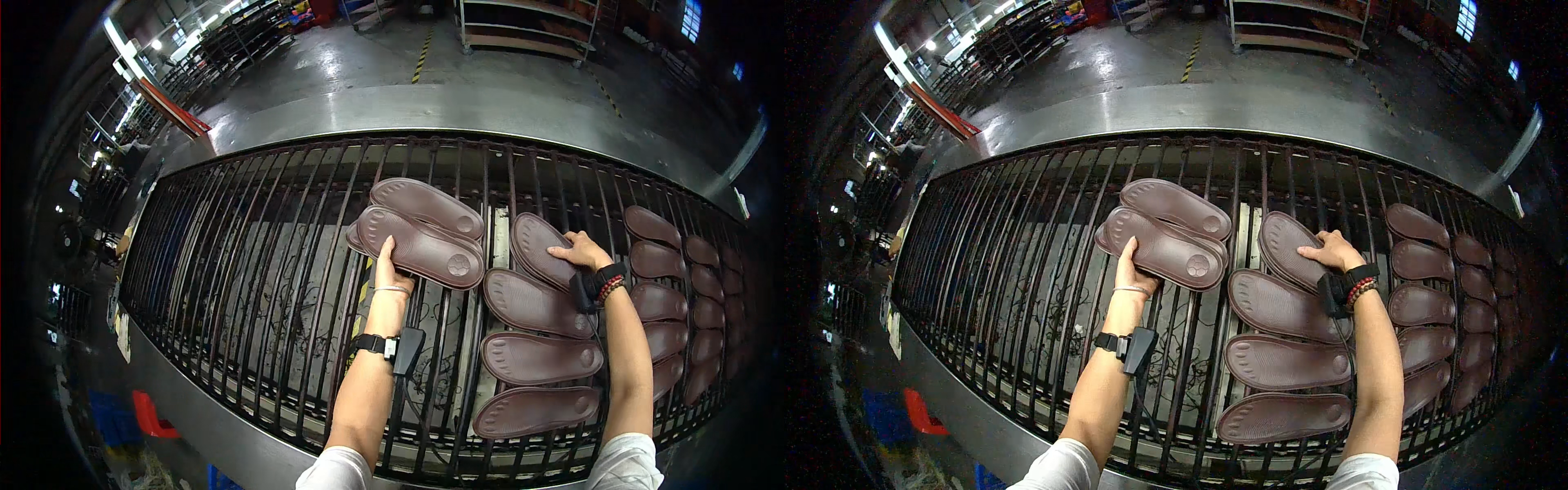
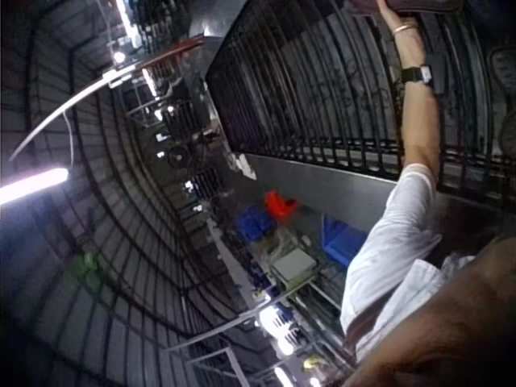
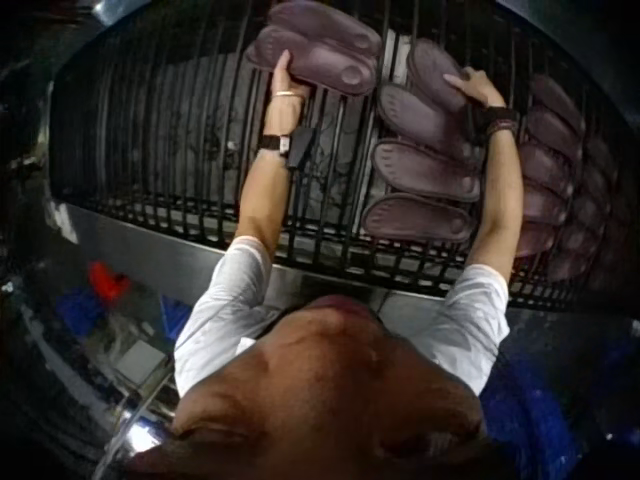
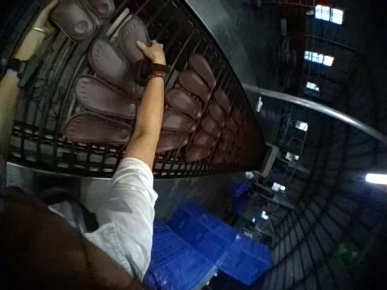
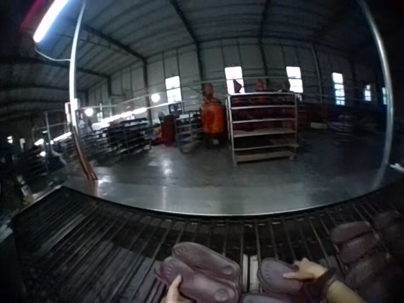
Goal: Collect insoles from a conveyor belt and place them into a blue storage basket.
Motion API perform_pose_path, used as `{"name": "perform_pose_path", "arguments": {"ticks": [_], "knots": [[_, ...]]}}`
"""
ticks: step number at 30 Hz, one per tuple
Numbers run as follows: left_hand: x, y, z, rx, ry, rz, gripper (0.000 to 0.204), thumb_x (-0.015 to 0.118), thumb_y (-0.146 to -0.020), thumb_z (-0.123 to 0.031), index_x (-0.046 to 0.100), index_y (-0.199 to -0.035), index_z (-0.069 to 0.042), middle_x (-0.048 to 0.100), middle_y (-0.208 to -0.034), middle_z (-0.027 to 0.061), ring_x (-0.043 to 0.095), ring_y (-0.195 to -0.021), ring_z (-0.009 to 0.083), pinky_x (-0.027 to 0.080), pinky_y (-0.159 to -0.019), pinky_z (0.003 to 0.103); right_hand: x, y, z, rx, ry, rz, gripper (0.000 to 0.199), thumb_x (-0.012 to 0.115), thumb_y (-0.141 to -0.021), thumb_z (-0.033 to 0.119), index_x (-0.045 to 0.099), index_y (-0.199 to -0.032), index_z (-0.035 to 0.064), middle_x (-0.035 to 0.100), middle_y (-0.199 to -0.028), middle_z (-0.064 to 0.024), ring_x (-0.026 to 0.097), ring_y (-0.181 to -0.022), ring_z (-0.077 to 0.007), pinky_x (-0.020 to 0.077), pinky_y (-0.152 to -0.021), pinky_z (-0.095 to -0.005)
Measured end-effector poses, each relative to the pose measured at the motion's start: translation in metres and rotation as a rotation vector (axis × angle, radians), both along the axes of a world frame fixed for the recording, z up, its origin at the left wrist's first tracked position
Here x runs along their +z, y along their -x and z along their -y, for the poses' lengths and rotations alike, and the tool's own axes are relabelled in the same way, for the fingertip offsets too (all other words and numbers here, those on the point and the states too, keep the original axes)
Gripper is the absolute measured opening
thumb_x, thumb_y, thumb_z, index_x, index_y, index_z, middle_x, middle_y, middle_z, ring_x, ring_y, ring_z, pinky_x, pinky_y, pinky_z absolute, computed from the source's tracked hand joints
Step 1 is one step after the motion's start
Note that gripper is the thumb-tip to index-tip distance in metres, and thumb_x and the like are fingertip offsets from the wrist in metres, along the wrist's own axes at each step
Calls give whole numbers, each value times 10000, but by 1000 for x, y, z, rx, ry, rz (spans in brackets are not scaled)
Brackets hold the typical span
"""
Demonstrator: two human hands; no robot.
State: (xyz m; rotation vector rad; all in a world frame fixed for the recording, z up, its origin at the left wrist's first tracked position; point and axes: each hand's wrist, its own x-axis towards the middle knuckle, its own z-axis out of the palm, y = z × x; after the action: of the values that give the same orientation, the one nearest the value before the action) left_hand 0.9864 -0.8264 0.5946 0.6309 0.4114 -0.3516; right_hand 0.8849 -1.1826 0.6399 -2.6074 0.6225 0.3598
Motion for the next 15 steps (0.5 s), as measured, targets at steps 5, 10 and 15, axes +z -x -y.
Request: {"name": "perform_pose_path", "arguments": {"ticks": [5, 10, 15], "knots": [[13, 11, -11, 25, 130, 81, 509, 557, -770, -302, 424, -1200, -64, 453, -1207, 107, 424, -1093, 283, 315, -946, 448, 41, 12, 8, 52, -363, -44, 599, 679, -674, 401, 553, -1045, -52, 614, -878, -146, 579, -833, -228, 439, -766, -307], [34, -31, 36, 107, -59, 201, 588, 609, -744, -390, 415, -1213, -95, 448, -1205, 77, 421, -1076, 234, 332, -916, 389, 51, 37, 6, 237, -680, -144, 577, 650, -716, 379, 515, -1111, -20, 584, -978, -123, 537, -895, -179, 417, -786, -269], [14, -68, 44, -11, -297, 36, 614, 605, -702, -429, 442, -1197, -105, 428, -1254, 55, 344, -1172, 225, 124, -997, 449, 2, 35, -58, 404, -403, -312, 775, 632, -668, 503, 425, -1191, -30, 496, -1144, -207, 492, -1047, -295, 382, -883, -327]]}}
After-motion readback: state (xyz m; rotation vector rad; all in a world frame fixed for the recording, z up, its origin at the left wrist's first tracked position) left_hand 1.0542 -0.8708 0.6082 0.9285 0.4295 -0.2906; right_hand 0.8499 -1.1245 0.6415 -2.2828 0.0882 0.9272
